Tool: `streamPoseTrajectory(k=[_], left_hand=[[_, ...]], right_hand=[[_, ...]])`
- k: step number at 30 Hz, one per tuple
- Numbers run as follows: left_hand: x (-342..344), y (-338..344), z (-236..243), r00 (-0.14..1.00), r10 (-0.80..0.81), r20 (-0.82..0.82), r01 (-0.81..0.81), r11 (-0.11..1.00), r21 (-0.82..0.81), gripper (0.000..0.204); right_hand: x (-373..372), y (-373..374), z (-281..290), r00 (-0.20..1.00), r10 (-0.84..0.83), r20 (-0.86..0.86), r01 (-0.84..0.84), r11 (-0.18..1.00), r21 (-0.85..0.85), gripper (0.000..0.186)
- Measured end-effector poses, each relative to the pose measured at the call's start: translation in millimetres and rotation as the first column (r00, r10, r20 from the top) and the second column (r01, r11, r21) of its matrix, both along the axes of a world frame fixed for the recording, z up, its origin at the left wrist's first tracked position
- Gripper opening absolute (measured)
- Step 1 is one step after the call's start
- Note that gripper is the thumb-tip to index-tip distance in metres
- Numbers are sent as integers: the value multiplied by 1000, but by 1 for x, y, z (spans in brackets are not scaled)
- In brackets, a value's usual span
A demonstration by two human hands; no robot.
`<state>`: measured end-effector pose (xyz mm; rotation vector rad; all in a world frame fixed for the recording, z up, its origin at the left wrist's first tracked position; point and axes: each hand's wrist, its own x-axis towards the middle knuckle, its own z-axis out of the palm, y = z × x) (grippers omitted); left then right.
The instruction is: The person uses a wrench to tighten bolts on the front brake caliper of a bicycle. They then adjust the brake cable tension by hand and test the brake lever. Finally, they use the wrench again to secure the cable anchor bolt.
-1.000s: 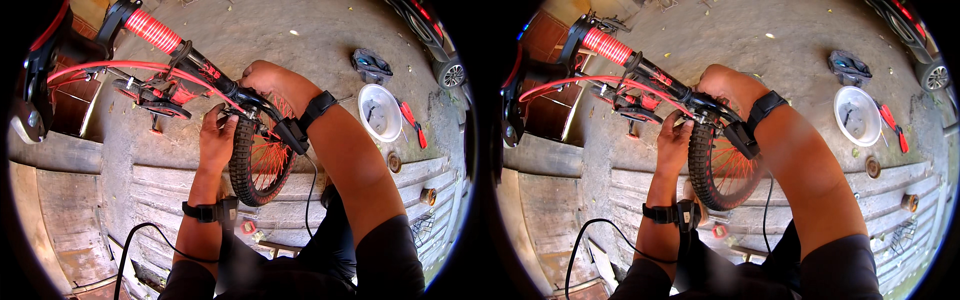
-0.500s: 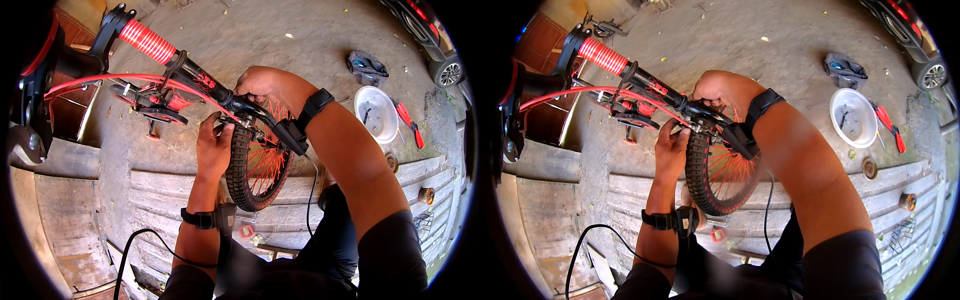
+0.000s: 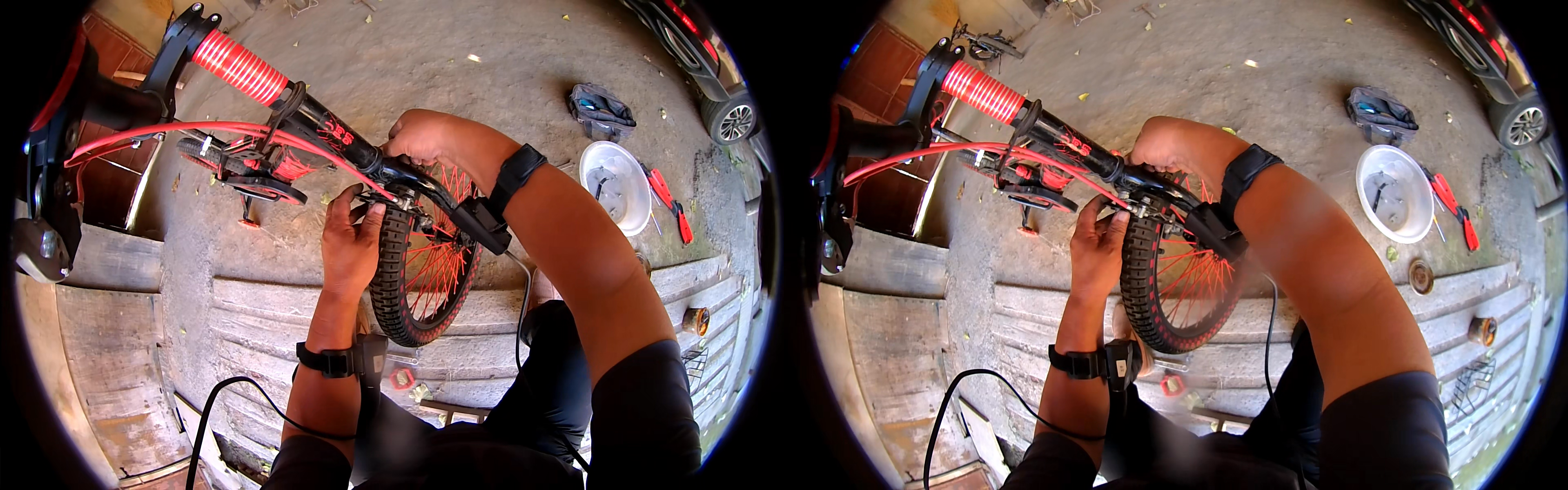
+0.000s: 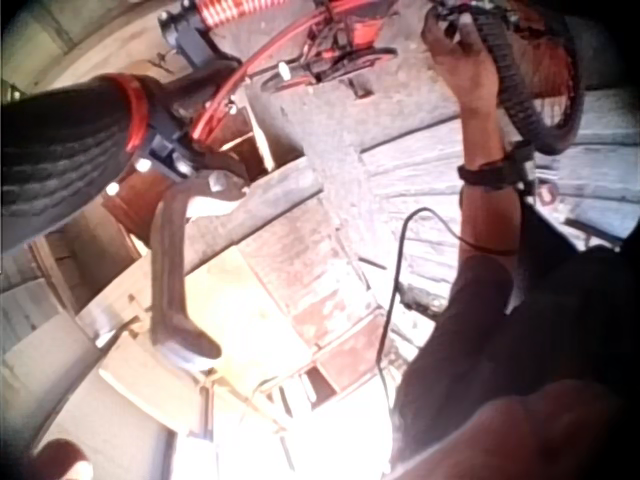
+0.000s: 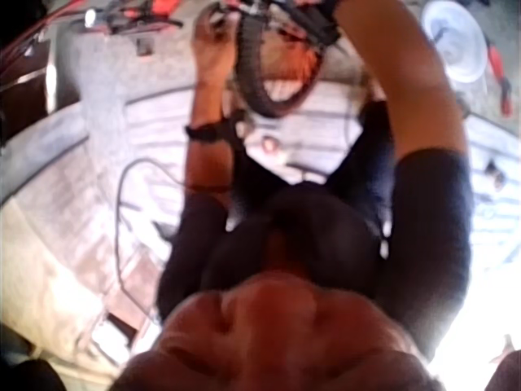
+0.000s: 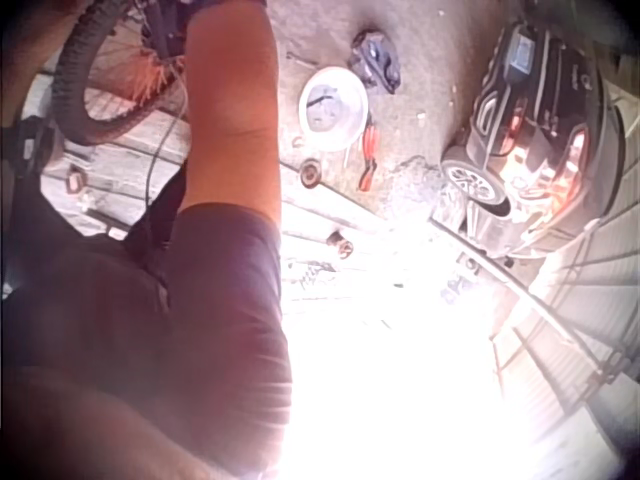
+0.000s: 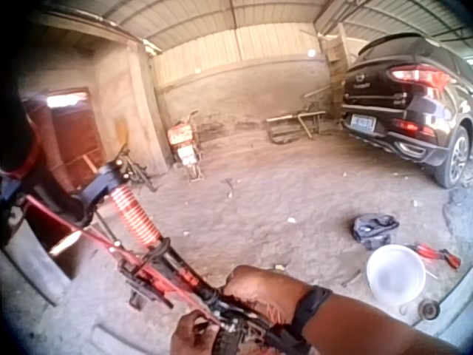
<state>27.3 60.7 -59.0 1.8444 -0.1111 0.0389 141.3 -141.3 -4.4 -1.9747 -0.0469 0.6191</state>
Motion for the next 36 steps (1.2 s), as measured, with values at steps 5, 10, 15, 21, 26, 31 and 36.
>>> streamPoseTrajectory(k=[5,10,15,21,26,31,36], left_hand=[[-2,-2,8,1000,0,-10,0,1000,24,44],[-1,-1,6,1000,11,-10,-11,1000,20,43],[0,0,3,1000,8,-9,-8,1000,13,43],[2,4,-1,997,-11,72,4,995,96,44],[1,1,2,998,-11,69,2,992,130,44],[1,2,1,996,-14,86,1,988,153,44],[2,2,2,997,-13,71,3,991,136,46]], right_hand=[[2,-4,-8,998,6,-60,4,985,170,21],[2,-7,-6,996,41,-74,-23,972,235,22],[-1,-3,2,998,43,-36,-43,999,7,31],[-3,3,2,999,5,41,-3,999,-35,36],[2,4,-7,999,-36,16,36,999,15,32],[5,3,-9,1000,-11,-17,11,1000,16,30],[4,3,-7,1000,1,-25,-1,1000,12,28]])
